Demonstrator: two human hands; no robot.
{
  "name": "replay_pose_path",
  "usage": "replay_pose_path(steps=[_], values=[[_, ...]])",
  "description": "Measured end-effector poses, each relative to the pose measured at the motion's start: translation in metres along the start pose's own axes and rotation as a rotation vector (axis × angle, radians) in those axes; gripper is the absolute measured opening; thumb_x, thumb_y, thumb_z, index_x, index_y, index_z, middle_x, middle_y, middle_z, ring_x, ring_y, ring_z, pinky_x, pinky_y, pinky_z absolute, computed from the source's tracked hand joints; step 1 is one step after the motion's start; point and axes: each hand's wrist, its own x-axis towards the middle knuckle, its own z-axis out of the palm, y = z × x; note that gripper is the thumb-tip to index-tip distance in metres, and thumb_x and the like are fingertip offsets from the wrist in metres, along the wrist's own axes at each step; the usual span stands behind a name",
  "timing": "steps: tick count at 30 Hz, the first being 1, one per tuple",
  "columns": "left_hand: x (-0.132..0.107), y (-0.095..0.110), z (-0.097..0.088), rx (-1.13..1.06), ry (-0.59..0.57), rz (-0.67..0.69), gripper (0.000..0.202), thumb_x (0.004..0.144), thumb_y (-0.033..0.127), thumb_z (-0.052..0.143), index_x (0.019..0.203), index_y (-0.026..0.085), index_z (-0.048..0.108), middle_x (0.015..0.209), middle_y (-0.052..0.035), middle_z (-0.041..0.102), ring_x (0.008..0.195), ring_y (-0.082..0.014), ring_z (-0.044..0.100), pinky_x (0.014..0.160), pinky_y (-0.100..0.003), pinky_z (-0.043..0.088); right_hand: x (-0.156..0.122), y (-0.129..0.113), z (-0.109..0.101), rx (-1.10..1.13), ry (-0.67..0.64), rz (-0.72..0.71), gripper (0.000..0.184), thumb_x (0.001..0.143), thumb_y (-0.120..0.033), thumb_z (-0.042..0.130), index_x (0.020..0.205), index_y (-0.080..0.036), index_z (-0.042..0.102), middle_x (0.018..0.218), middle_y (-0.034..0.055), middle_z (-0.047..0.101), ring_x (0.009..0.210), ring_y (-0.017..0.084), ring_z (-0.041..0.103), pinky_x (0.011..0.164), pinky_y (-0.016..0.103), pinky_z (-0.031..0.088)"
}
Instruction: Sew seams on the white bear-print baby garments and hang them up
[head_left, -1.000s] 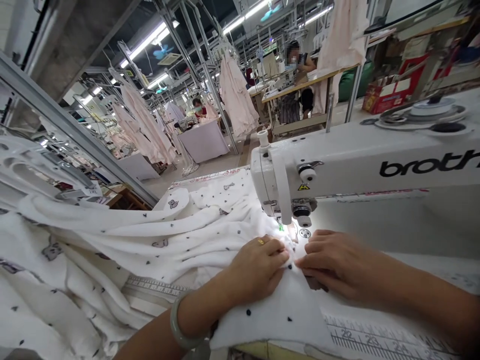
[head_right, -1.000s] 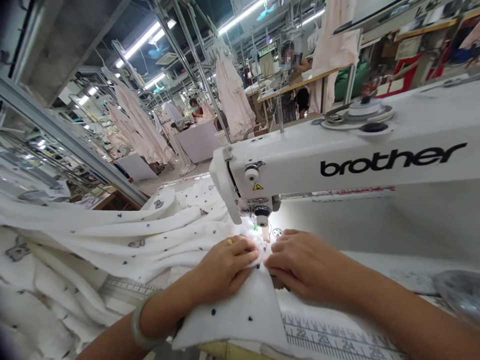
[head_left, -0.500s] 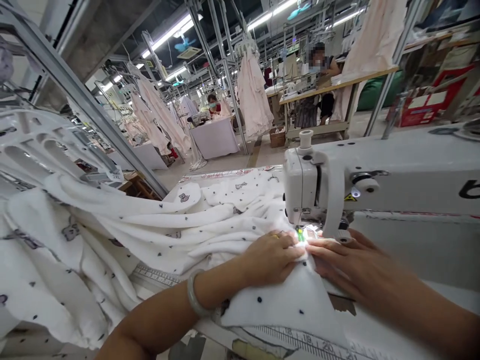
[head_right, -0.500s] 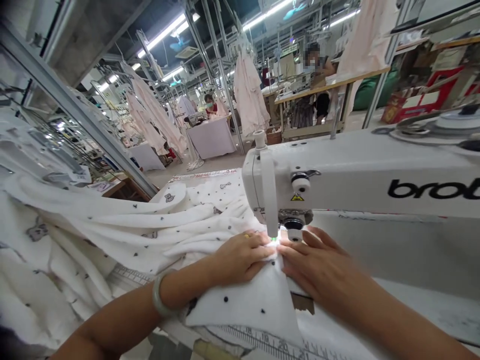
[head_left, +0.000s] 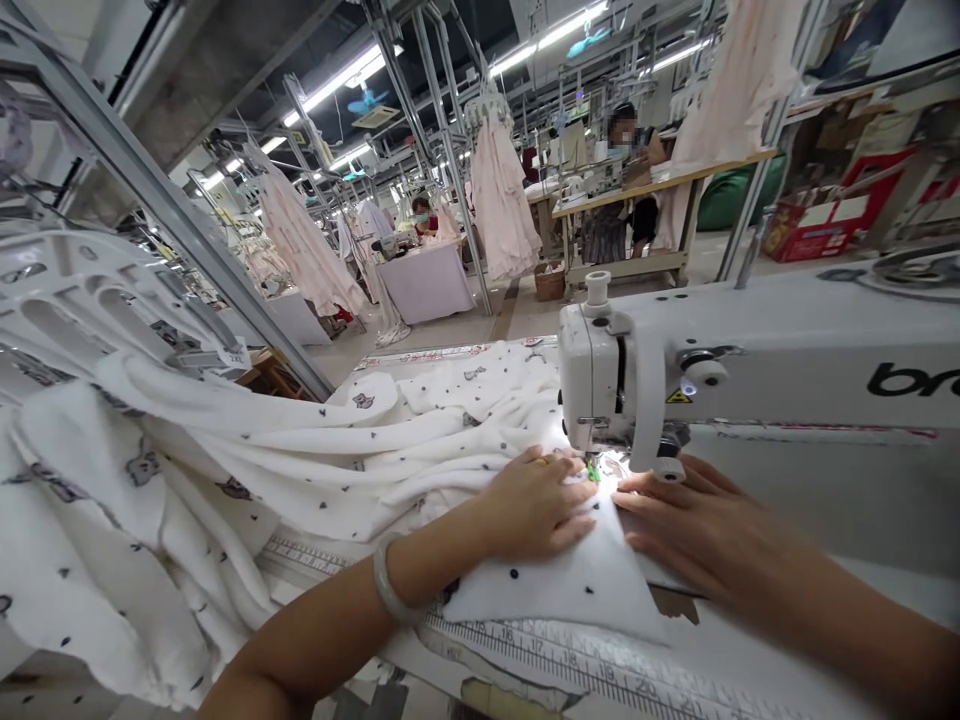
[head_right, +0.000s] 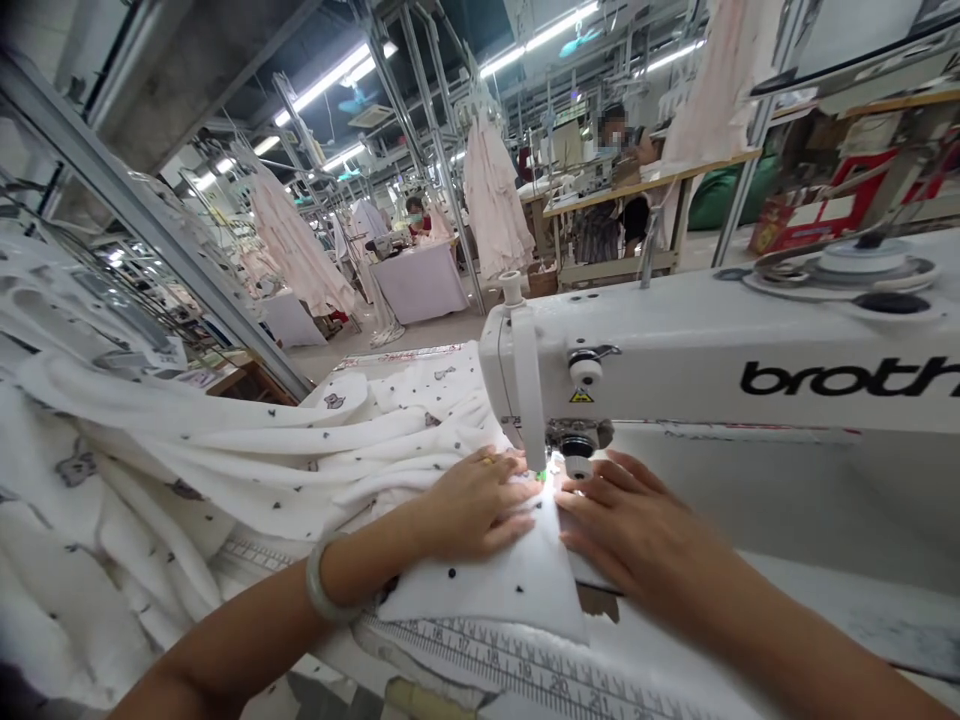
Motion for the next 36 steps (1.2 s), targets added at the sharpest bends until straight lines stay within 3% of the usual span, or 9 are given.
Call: replay_pose_path(steps=[3,7,10,14,17,22,25,28,36], values=[[-0.014,0.017,-0.005,0.017,0.081,-0.069,0.038,0.101,0.037,0.056,0.132,0.015,0.060,0.133,-0.0157,0.063,0.130,-0.0327,0.056,0.108,-0.048,0.048,0.005,-0.009,-0.010,0.051,-0.033,-0.069,0.019,0.109,-0.030,0.050,0.117,-0.026,0.066,0.114,0.0018,0.076,0.105,0.023,0.070,0.107,0.046,0.043],[-0.037,0.033,-0.003,-0.025,0.155,-0.179,0.026,0.097,0.022,0.055,0.122,0.016,0.060,0.114,-0.0118,0.068,0.105,-0.0288,0.063,0.093,-0.046,0.054,0.008,-0.026,-0.017,0.176,-0.072,-0.171,0.019,0.109,-0.026,0.050,0.119,-0.021,0.065,0.111,0.0041,0.077,0.115,0.024,0.066,0.107,0.041,0.047],[-0.047,0.024,0.000,-0.161,0.196,-0.257,0.031,0.097,0.023,0.061,0.127,0.016,0.057,0.123,-0.0129,0.069,0.115,-0.0297,0.064,0.102,-0.048,0.054,0.009,-0.037,-0.019,0.275,-0.124,-0.172,0.021,0.110,-0.025,0.047,0.113,-0.021,0.068,0.108,0.0046,0.077,0.112,0.022,0.068,0.100,0.035,0.053],[-0.047,-0.004,0.005,-0.317,0.187,-0.217,0.050,0.096,0.029,0.068,0.141,0.017,0.051,0.140,-0.0147,0.065,0.131,-0.0295,0.060,0.110,-0.047,0.053,0.008,-0.044,-0.020,0.335,-0.150,-0.168,0.023,0.110,-0.025,0.047,0.112,-0.022,0.070,0.109,0.0054,0.077,0.116,0.022,0.068,0.100,0.033,0.055],[-0.042,-0.016,0.005,-0.207,0.147,-0.172,0.028,0.101,0.026,0.060,0.128,0.019,0.062,0.136,-0.0139,0.067,0.125,-0.0291,0.064,0.106,-0.048,0.054,0.007,-0.046,-0.020,0.370,-0.181,-0.160,0.024,0.109,-0.023,0.047,0.110,-0.022,0.071,0.105,0.0061,0.077,0.117,0.023,0.068,0.104,0.035,0.053],[-0.031,0.004,-0.011,-0.032,0.278,-0.097,0.017,0.102,0.017,0.051,0.106,0.016,0.068,0.122,-0.0115,0.072,0.115,-0.0252,0.066,0.100,-0.041,0.054,0.007,-0.049,-0.017,0.404,-0.189,-0.167,0.026,0.107,-0.021,0.046,0.110,-0.021,0.072,0.102,0.0082,0.076,0.111,0.025,0.068,0.099,0.039,0.054],[-0.024,0.027,-0.017,0.037,0.168,0.079,0.015,0.101,0.017,0.051,0.101,0.014,0.066,0.113,-0.0106,0.073,0.110,-0.0240,0.066,0.101,-0.040,0.050,0.007,-0.051,-0.018,0.407,-0.223,-0.167,0.026,0.107,-0.020,0.045,0.103,-0.021,0.071,0.096,0.0076,0.074,0.096,0.024,0.067,0.087,0.039,0.053],[-0.019,0.040,-0.010,0.024,0.064,0.108,0.013,0.098,0.022,0.054,0.099,0.014,0.064,0.112,-0.0111,0.072,0.102,-0.0234,0.066,0.098,-0.039,0.050,0.007,-0.053,-0.021,0.420,-0.300,-0.159,0.025,0.105,-0.020,0.043,0.101,-0.020,0.068,0.092,0.0064,0.072,0.086,0.023,0.064,0.079,0.039,0.050],[-0.009,0.022,0.004,-0.065,0.014,0.068,0.011,0.089,0.024,0.054,0.096,0.018,0.060,0.116,-0.0123,0.070,0.105,-0.0259,0.065,0.096,-0.040,0.052,0.007,-0.049,-0.021,0.408,-0.304,-0.077,0.024,0.107,-0.022,0.045,0.096,-0.022,0.066,0.092,0.0046,0.070,0.087,0.022,0.066,0.078,0.037,0.049]])
